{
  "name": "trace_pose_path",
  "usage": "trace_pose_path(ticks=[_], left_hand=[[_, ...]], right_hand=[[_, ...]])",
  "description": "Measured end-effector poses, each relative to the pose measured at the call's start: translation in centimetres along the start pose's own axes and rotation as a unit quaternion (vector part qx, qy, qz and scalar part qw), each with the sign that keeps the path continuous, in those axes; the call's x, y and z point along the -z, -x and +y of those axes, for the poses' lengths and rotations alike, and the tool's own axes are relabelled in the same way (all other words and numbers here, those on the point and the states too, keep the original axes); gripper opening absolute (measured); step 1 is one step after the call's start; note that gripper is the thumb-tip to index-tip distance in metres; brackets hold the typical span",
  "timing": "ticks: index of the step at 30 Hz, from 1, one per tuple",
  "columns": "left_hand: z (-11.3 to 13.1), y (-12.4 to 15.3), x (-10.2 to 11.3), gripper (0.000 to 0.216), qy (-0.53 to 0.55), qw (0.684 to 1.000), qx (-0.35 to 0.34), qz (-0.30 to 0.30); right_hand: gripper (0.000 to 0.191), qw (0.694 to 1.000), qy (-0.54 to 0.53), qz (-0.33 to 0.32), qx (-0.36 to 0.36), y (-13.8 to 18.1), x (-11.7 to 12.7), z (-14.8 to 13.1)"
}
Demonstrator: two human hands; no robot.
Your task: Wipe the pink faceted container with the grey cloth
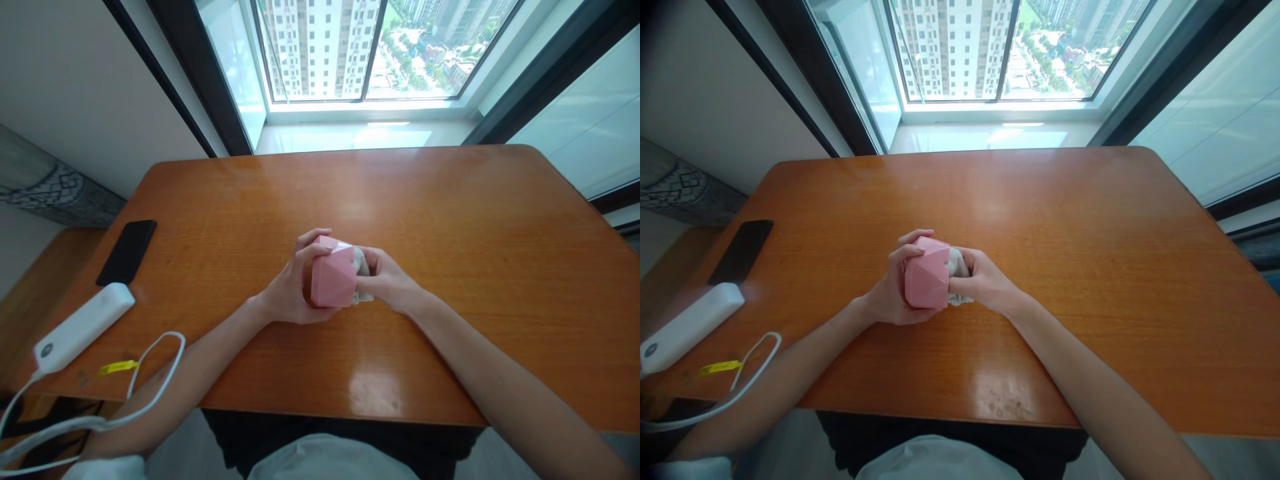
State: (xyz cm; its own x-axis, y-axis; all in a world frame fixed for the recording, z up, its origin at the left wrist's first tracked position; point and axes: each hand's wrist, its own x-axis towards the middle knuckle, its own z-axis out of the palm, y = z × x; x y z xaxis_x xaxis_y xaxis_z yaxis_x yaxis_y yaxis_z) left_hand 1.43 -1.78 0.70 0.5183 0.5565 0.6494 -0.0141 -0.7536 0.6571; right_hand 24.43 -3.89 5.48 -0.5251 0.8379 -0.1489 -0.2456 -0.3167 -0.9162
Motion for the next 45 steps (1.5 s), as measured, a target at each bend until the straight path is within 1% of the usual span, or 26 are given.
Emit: trace_pose_path(ticks=[3, 5, 7, 8, 10, 13, 14, 15, 16, 18, 20, 22, 24, 28, 34, 39, 40, 43, 45], left_hand=[[-0.1, 0.1, 0.1, 0.115, -0.021, 1.0, -0.014, -0.001], [-0.2, 0.1, 0.1, 0.118, -0.029, 0.999, -0.021, 0.005], [-0.3, 0.0, 0.1, 0.122, -0.019, 1.0, -0.01, 0.015], [-0.3, 0.0, 0.1, 0.124, -0.002, 1.0, 0.004, 0.019], [-0.2, 0.0, 0.0, 0.124, 0.062, 0.997, 0.051, 0.013], [0.0, -0.1, -0.2, 0.121, 0.177, 0.976, 0.128, -0.019], [0.1, -0.1, -0.2, 0.119, 0.201, 0.968, 0.146, -0.027], [0.2, -0.2, -0.2, 0.118, 0.215, 0.963, 0.158, -0.03], [0.3, -0.3, -0.2, 0.116, 0.222, 0.96, 0.167, -0.027], [0.3, -0.4, -0.1, 0.114, 0.226, 0.958, 0.176, -0.015], [0.2, -0.4, 0.0, 0.114, 0.215, 0.96, 0.18, -0.011], [0.1, -0.4, 0.1, 0.117, 0.185, 0.966, 0.177, -0.019], [-0.1, -0.3, 0.3, 0.121, 0.145, 0.975, 0.166, -0.03], [-0.2, -0.2, 0.3, 0.131, 0.083, 0.985, 0.145, -0.037], [-0.8, 0.3, 0.2, 0.141, 0.051, 0.991, 0.107, -0.058], [-1.0, 0.5, 0.0, 0.163, 0.014, 0.994, 0.088, -0.067], [-0.9, 0.5, 0.0, 0.164, 0.006, 0.994, 0.088, -0.066], [-0.5, 0.2, 0.0, 0.161, -0.022, 0.995, 0.074, -0.058], [-0.4, 0.1, 0.0, 0.158, -0.035, 0.996, 0.057, -0.056]], right_hand=[[0.035, 0.999, 0.028, 0.006, 0.026, 0.0, -0.4, 0.0], [0.029, 0.994, 0.068, 0.034, 0.077, 0.1, -0.6, 0.4], [0.021, 0.977, 0.133, 0.077, 0.146, 0.1, -0.9, 1.1], [0.018, 0.963, 0.173, 0.097, 0.182, 0.2, -1.0, 1.4], [0.015, 0.922, 0.257, 0.132, 0.258, 0.4, -1.2, 2.1], [0.019, 0.847, 0.354, 0.148, 0.369, 0.6, -1.4, 2.7], [0.02, 0.827, 0.372, 0.148, 0.394, 0.7, -1.5, 2.8], [0.02, 0.816, 0.383, 0.15, 0.405, 0.7, -1.5, 2.9], [0.019, 0.815, 0.389, 0.157, 0.399, 0.7, -1.5, 2.9], [0.016, 0.832, 0.386, 0.188, 0.351, 0.7, -1.5, 2.9], [0.009, 0.863, 0.365, 0.216, 0.276, 0.6, -1.5, 2.8], [0.008, 0.891, 0.334, 0.222, 0.212, 0.4, -1.5, 2.5], [0.011, 0.909, 0.31, 0.215, 0.179, 0.3, -1.5, 2.4], [0.012, 0.916, 0.289, 0.219, 0.174, 0.2, -1.5, 2.4], [0.011, 0.917, 0.265, 0.233, 0.186, 0.2, -1.5, 2.9], [0.008, 0.93, 0.213, 0.248, 0.169, 0.0, -1.4, 3.1], [0.012, 0.936, 0.196, 0.245, 0.156, -0.1, -1.4, 3.0], [0.033, 0.96, 0.142, 0.212, 0.111, -0.2, -1.5, 2.6], [0.041, 0.971, 0.113, 0.189, 0.095, -0.3, -1.4, 2.4]])
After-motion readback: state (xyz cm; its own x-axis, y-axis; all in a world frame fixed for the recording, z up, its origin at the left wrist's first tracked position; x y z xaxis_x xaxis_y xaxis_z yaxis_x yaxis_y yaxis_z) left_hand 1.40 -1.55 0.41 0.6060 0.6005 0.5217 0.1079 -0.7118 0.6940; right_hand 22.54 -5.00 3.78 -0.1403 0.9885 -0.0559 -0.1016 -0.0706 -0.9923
